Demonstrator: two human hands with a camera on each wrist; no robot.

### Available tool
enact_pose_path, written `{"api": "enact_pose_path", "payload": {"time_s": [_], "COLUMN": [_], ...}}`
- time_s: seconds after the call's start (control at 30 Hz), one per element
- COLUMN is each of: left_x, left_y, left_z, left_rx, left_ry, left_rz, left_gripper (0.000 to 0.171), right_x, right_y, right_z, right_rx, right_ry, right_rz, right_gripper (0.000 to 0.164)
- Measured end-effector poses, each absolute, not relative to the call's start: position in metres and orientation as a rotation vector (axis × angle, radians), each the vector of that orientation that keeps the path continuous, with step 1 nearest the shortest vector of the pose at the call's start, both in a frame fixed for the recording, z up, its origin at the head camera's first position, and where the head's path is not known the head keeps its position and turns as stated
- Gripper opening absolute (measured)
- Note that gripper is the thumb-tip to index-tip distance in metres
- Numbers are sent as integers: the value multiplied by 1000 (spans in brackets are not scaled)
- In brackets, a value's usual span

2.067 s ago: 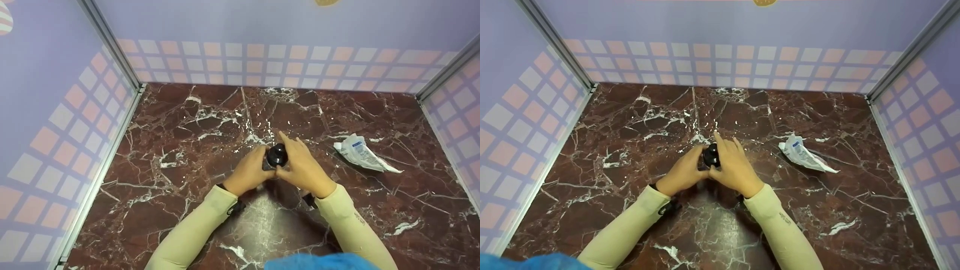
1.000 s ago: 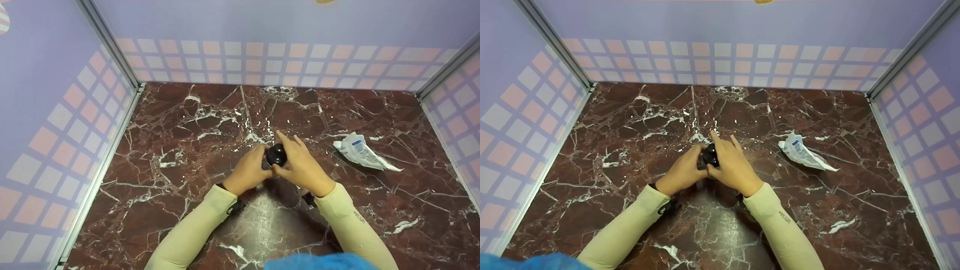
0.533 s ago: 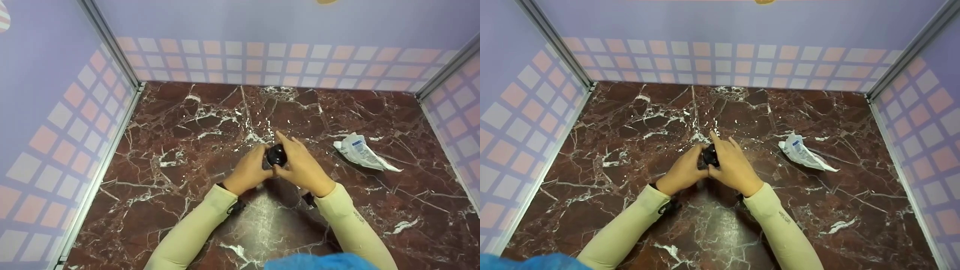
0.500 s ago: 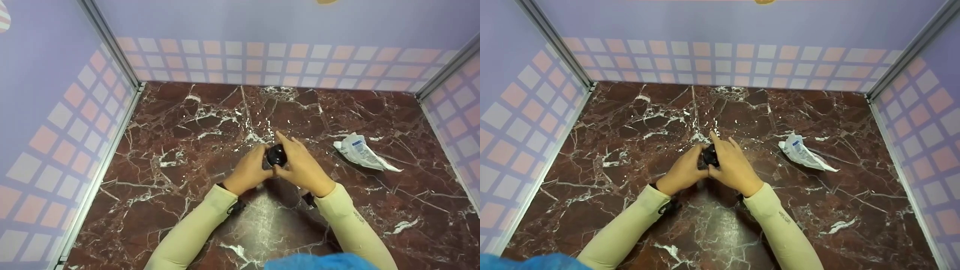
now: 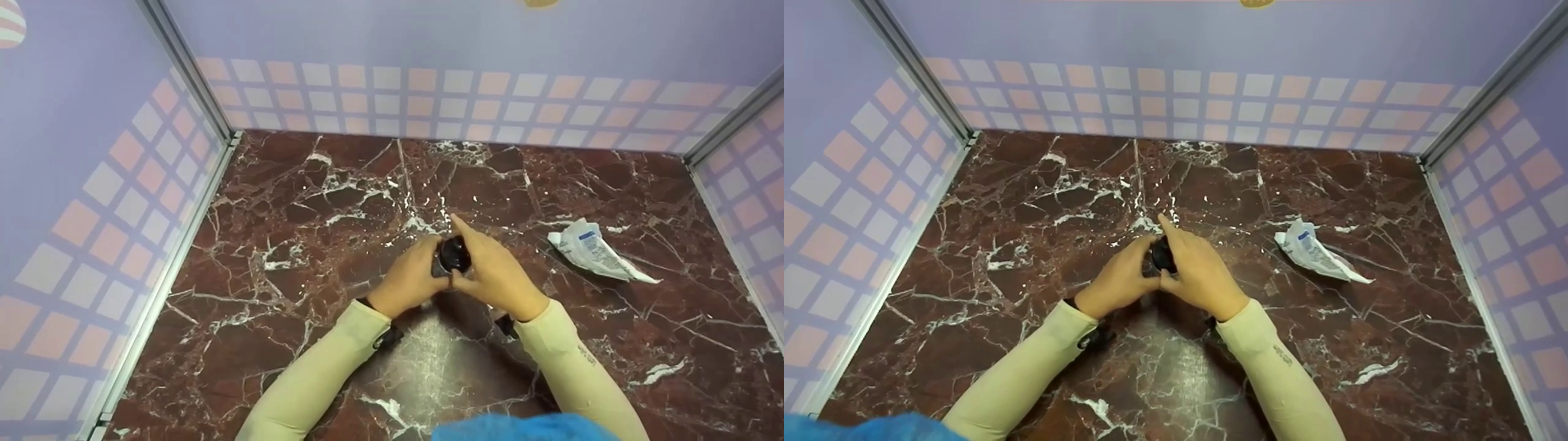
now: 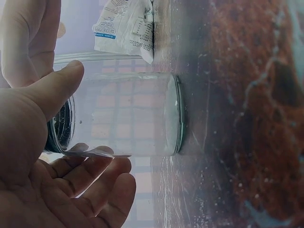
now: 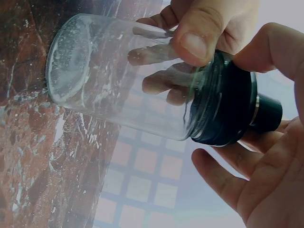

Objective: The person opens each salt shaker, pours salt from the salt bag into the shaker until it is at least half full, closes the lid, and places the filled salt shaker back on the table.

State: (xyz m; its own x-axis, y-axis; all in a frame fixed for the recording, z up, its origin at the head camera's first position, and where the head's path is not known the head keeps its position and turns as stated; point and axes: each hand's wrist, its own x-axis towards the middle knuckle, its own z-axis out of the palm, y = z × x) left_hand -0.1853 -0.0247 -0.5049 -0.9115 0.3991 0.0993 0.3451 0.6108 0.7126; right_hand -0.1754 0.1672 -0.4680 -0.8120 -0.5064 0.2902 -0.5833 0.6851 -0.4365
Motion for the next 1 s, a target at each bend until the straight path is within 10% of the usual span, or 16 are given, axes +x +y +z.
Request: {"api": "enact_pose_path", "payload": {"time_s": [0.4,1.0], "left_x": [-186,-186], "left_y": [-25,-24], "left_z": [-506,-507], "left_rx": [661,609], "left_ry": [2770,2714], "left_rz": [1191,1243], "left_gripper": [72,76], "right_x": [-179,-180], "right_y": [169,180], "right_z": [-467,-460], "right_rx": [981,984], "right_ry": [-2691,-2489], "right_rz": [713,1002], "right_gripper": [69,73]}}
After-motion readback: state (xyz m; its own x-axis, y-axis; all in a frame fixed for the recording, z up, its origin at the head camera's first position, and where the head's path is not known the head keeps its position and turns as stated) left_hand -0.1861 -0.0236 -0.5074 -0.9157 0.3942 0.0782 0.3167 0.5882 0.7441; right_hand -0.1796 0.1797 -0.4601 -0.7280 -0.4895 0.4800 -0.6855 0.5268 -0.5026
